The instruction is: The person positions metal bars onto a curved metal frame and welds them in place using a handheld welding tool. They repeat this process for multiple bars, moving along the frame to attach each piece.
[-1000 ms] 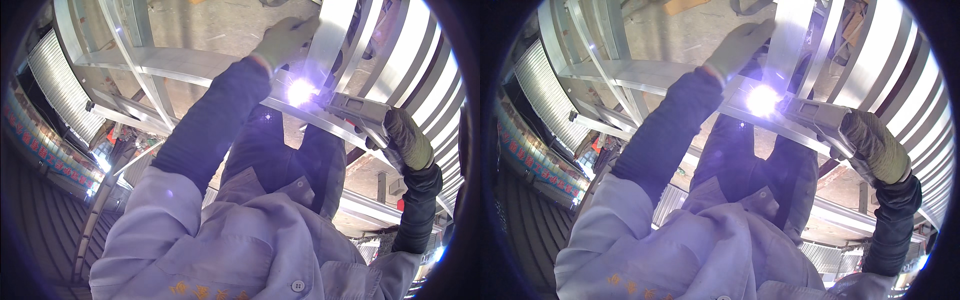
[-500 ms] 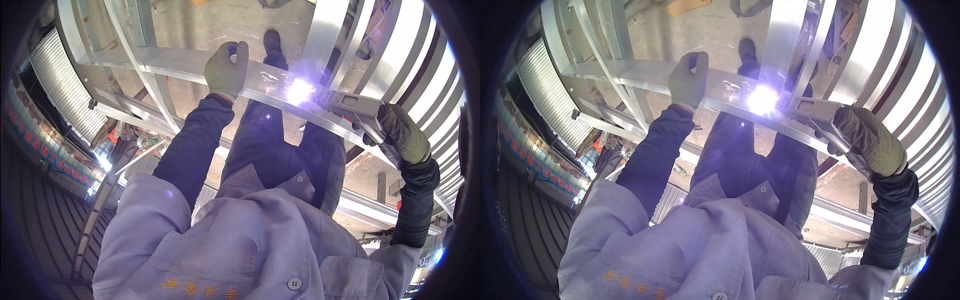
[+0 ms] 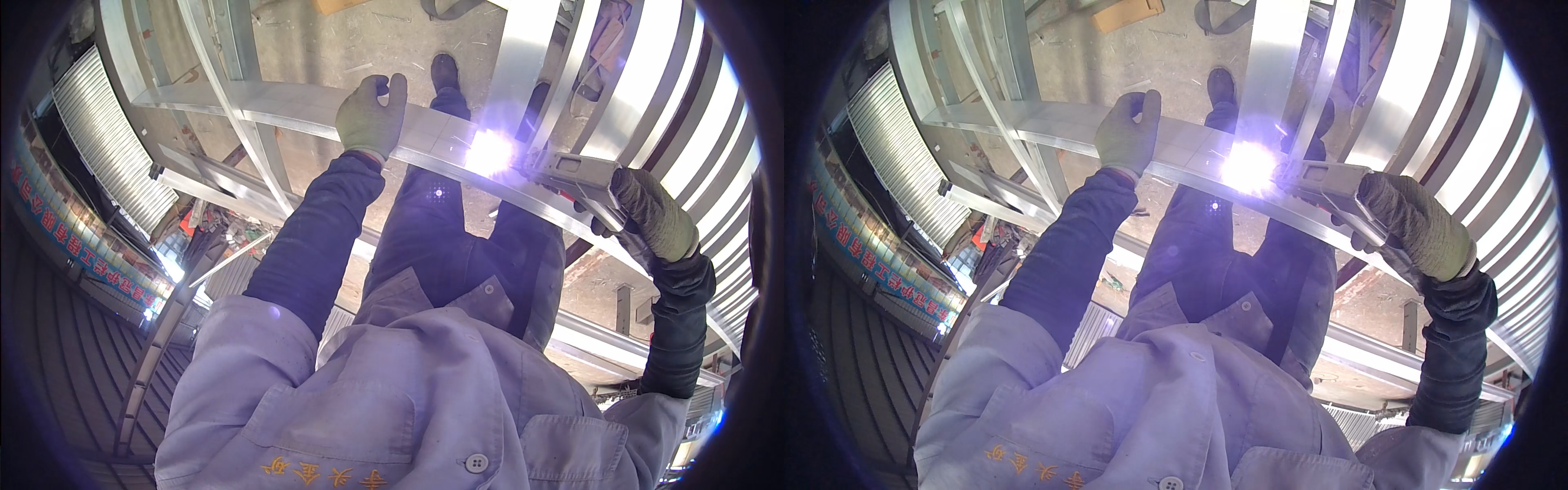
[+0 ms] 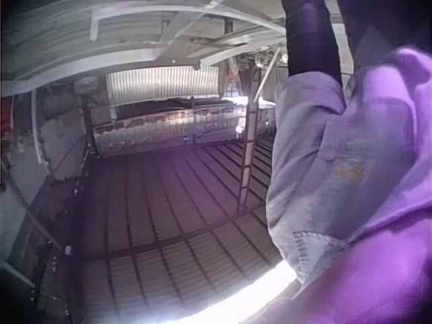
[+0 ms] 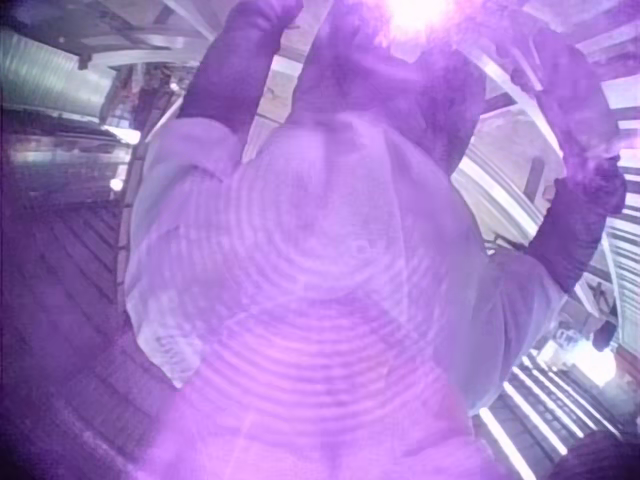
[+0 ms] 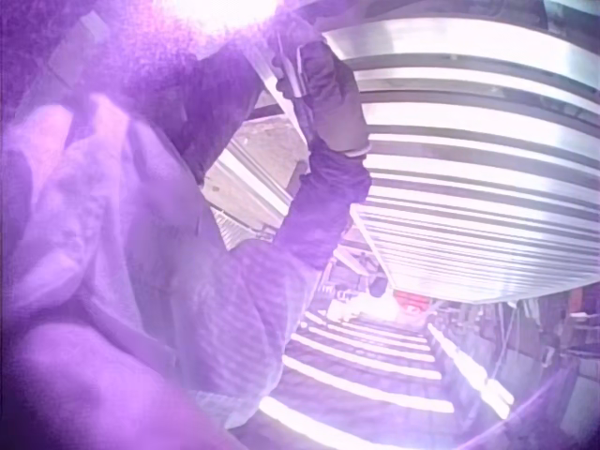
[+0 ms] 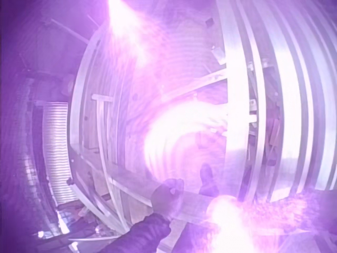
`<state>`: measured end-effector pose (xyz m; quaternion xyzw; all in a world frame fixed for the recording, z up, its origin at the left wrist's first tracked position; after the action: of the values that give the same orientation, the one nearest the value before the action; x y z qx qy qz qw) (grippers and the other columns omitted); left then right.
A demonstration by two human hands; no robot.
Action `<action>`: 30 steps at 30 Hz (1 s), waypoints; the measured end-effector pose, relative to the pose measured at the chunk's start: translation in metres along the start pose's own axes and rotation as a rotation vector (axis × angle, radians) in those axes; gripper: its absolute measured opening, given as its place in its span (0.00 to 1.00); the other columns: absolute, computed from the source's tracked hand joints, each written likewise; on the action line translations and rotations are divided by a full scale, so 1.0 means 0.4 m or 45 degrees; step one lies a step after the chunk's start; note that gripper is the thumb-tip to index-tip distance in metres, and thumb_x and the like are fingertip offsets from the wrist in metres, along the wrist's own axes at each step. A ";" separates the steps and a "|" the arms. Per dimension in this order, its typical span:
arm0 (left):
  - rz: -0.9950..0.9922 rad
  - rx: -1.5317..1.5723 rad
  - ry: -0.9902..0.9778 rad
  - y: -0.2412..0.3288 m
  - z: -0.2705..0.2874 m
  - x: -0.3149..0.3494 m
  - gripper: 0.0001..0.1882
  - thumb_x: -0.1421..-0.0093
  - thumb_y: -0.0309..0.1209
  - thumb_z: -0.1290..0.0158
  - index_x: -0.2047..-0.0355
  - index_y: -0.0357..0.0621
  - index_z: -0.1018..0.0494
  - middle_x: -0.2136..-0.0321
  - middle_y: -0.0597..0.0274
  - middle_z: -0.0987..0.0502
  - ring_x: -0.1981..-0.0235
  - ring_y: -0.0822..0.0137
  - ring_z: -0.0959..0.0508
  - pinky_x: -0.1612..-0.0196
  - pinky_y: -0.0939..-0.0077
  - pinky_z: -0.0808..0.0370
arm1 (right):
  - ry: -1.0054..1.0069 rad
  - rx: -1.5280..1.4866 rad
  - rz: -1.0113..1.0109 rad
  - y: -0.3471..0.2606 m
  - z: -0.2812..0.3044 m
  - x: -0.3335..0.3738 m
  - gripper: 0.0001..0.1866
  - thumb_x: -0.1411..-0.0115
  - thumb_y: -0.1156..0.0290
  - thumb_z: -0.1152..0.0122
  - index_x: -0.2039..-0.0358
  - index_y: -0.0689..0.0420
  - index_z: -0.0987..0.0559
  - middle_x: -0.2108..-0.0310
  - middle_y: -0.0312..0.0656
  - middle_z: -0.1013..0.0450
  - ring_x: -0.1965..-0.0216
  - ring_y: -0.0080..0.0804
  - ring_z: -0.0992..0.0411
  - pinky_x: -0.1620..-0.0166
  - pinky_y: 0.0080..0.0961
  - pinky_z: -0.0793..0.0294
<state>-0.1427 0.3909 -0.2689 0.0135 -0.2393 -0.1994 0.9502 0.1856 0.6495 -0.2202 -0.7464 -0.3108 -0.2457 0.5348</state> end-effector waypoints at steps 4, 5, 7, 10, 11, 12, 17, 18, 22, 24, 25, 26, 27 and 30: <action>0.034 -0.002 -0.049 -0.003 -0.004 -0.003 0.31 0.31 0.60 0.47 0.52 0.42 0.17 0.55 0.50 0.13 0.51 0.49 0.14 0.45 0.57 0.21 | -0.018 0.022 0.018 0.007 0.002 -0.001 0.41 0.24 0.35 0.54 0.43 0.68 0.24 0.65 0.48 0.21 0.67 0.30 0.20 0.65 0.29 0.19; 0.049 -0.001 -0.072 -0.002 -0.007 -0.005 0.31 0.31 0.60 0.46 0.51 0.42 0.17 0.53 0.49 0.13 0.49 0.49 0.14 0.44 0.58 0.21 | -0.019 0.023 0.022 0.011 0.004 0.001 0.41 0.24 0.35 0.54 0.43 0.68 0.25 0.65 0.48 0.20 0.67 0.30 0.20 0.65 0.29 0.20; 0.043 0.001 -0.068 -0.011 -0.006 -0.006 0.32 0.31 0.60 0.47 0.51 0.42 0.17 0.54 0.49 0.13 0.49 0.49 0.14 0.44 0.58 0.21 | -0.016 0.081 0.058 0.019 0.012 0.001 0.41 0.24 0.35 0.54 0.42 0.68 0.25 0.65 0.49 0.19 0.67 0.30 0.20 0.65 0.29 0.20; 0.044 0.002 -0.076 -0.012 -0.011 -0.009 0.32 0.31 0.60 0.47 0.51 0.42 0.17 0.54 0.50 0.13 0.49 0.50 0.14 0.44 0.58 0.21 | 0.018 0.184 0.099 0.030 0.024 0.010 0.41 0.24 0.35 0.53 0.41 0.68 0.25 0.64 0.49 0.18 0.67 0.30 0.19 0.66 0.28 0.20; 0.046 0.002 -0.081 -0.011 -0.013 -0.010 0.32 0.31 0.61 0.47 0.51 0.42 0.17 0.54 0.50 0.13 0.49 0.50 0.14 0.44 0.58 0.21 | 0.007 0.138 0.062 0.024 0.021 0.012 0.42 0.24 0.35 0.53 0.41 0.68 0.25 0.63 0.50 0.18 0.67 0.30 0.19 0.66 0.28 0.21; 0.037 -0.013 -0.068 -0.011 -0.012 -0.008 0.32 0.31 0.61 0.48 0.52 0.42 0.17 0.55 0.51 0.13 0.50 0.49 0.14 0.45 0.57 0.21 | -0.041 -0.070 -0.096 0.010 0.014 0.011 0.44 0.25 0.32 0.53 0.41 0.69 0.25 0.64 0.50 0.18 0.67 0.30 0.19 0.66 0.28 0.21; 0.048 -0.050 -0.070 -0.018 -0.014 -0.009 0.33 0.32 0.62 0.50 0.52 0.44 0.17 0.56 0.52 0.12 0.53 0.49 0.14 0.46 0.55 0.21 | 0.016 0.026 -0.165 0.002 0.017 0.026 0.48 0.29 0.26 0.53 0.43 0.69 0.24 0.65 0.49 0.18 0.68 0.31 0.20 0.63 0.28 0.22; 0.061 -0.051 -0.081 -0.018 -0.014 -0.010 0.32 0.32 0.62 0.49 0.52 0.44 0.17 0.55 0.52 0.12 0.52 0.49 0.14 0.45 0.56 0.21 | 0.008 0.016 -0.155 0.010 0.017 0.024 0.48 0.29 0.27 0.52 0.43 0.68 0.24 0.64 0.49 0.18 0.68 0.32 0.20 0.63 0.28 0.22; 0.079 -0.046 -0.097 -0.020 -0.015 -0.012 0.32 0.31 0.62 0.47 0.51 0.44 0.17 0.54 0.52 0.12 0.49 0.50 0.14 0.44 0.58 0.21 | -0.077 -0.049 -0.057 0.014 0.008 0.012 0.45 0.28 0.29 0.52 0.43 0.67 0.23 0.62 0.49 0.18 0.66 0.32 0.20 0.60 0.27 0.22; 0.063 -0.042 -0.083 -0.017 -0.013 -0.010 0.33 0.31 0.62 0.48 0.51 0.43 0.17 0.55 0.52 0.12 0.51 0.50 0.14 0.44 0.58 0.21 | -0.067 -0.043 -0.051 0.010 0.007 0.014 0.45 0.27 0.30 0.52 0.42 0.67 0.23 0.61 0.49 0.18 0.65 0.32 0.19 0.59 0.27 0.22; 0.051 -0.042 -0.073 -0.013 -0.011 -0.009 0.33 0.32 0.62 0.49 0.52 0.43 0.17 0.55 0.52 0.12 0.52 0.49 0.14 0.45 0.57 0.21 | -0.064 -0.037 -0.053 0.009 0.005 0.016 0.44 0.27 0.30 0.52 0.42 0.66 0.23 0.60 0.49 0.18 0.64 0.32 0.19 0.58 0.28 0.22; 0.039 -0.041 -0.063 -0.010 -0.009 -0.008 0.33 0.32 0.62 0.49 0.52 0.43 0.17 0.56 0.52 0.12 0.53 0.49 0.14 0.45 0.56 0.20 | -0.057 -0.035 -0.055 0.008 0.005 0.020 0.44 0.27 0.31 0.52 0.42 0.66 0.24 0.60 0.50 0.18 0.64 0.32 0.19 0.58 0.28 0.22; 0.044 -0.042 -0.067 -0.012 -0.009 -0.008 0.33 0.32 0.62 0.49 0.52 0.43 0.17 0.56 0.52 0.12 0.53 0.49 0.14 0.45 0.57 0.20 | -0.050 -0.037 -0.059 0.008 0.004 0.020 0.43 0.26 0.31 0.53 0.41 0.66 0.24 0.59 0.50 0.18 0.63 0.32 0.19 0.57 0.28 0.22; 0.054 -0.046 -0.080 -0.014 -0.007 -0.010 0.33 0.32 0.62 0.49 0.51 0.43 0.17 0.56 0.51 0.12 0.52 0.49 0.14 0.45 0.57 0.20 | -0.032 -0.041 -0.062 0.005 0.004 0.026 0.42 0.25 0.32 0.53 0.40 0.65 0.24 0.57 0.50 0.18 0.61 0.33 0.19 0.55 0.28 0.22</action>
<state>-0.1468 0.3871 -0.2739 -0.0151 -0.2657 -0.1839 0.9462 0.1943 0.6528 -0.2148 -0.7501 -0.3314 -0.2543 0.5126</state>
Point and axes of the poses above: each hand's wrist, its own x-axis away from the middle knuckle, its own z-axis out of the back of the hand, y = z × x, the point moved 8 cm from there along -x, towards the middle knuckle
